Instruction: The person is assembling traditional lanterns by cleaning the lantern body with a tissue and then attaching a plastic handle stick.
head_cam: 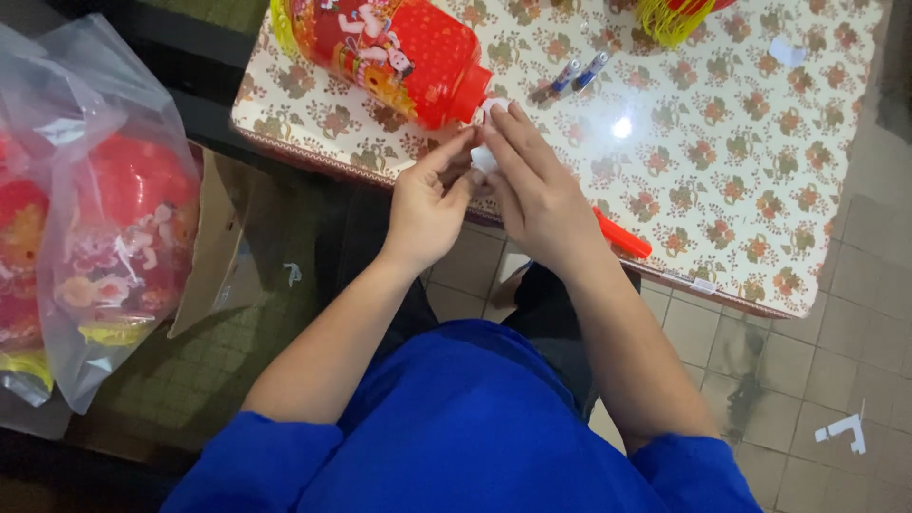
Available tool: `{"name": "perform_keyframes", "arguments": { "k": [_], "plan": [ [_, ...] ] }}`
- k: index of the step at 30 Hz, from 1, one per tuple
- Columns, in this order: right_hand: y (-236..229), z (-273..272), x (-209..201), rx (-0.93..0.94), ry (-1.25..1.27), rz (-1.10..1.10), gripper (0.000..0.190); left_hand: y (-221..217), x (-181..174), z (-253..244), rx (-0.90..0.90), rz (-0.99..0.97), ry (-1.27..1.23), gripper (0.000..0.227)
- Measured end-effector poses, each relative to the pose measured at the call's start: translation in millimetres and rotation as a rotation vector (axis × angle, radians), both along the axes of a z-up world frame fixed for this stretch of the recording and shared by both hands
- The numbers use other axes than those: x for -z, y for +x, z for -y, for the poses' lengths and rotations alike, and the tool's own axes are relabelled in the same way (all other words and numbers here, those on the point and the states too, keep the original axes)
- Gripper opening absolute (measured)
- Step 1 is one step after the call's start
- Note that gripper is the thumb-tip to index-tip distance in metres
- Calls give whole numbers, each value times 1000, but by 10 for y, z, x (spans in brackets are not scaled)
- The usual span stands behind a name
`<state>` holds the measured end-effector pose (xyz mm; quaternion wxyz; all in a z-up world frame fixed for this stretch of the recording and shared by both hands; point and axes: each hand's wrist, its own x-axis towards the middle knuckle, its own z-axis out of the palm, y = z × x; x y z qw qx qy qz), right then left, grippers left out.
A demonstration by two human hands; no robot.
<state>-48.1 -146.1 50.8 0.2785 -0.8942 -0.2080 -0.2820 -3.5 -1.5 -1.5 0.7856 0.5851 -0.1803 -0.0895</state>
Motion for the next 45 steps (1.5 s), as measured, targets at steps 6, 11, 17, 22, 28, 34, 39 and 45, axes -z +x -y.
{"name": "perform_keyframes", "arguments": {
  "k": [6,11,17,22,28,34,39,45],
  "plan": [
    [5,58,22,-19,-64,-49,51,75,51,-53,52,-5,114,37],
    [45,74,176,-16,-114,1,46,45,-80,-81,70,-43,59,36],
    [98,156,340,-30,-110,61,39,77,-27,-62,97,-69,8,36],
    [22,160,341,20,-67,106,34,32,52,-29,117,-155,-106,35],
    [-54,116,168,102,27,189,39,-45,96,-1,207,-472,-489,35],
    [-170,230,105,103,274,178,58,-104,50,-93,177,-723,-727,46],
    [-215,359,159,42,554,44,31,-79,-139,-93,108,-584,-872,78],
    [-248,372,105,54,575,-129,35,59,-222,-114,-32,-186,-691,68]
  ]
}}
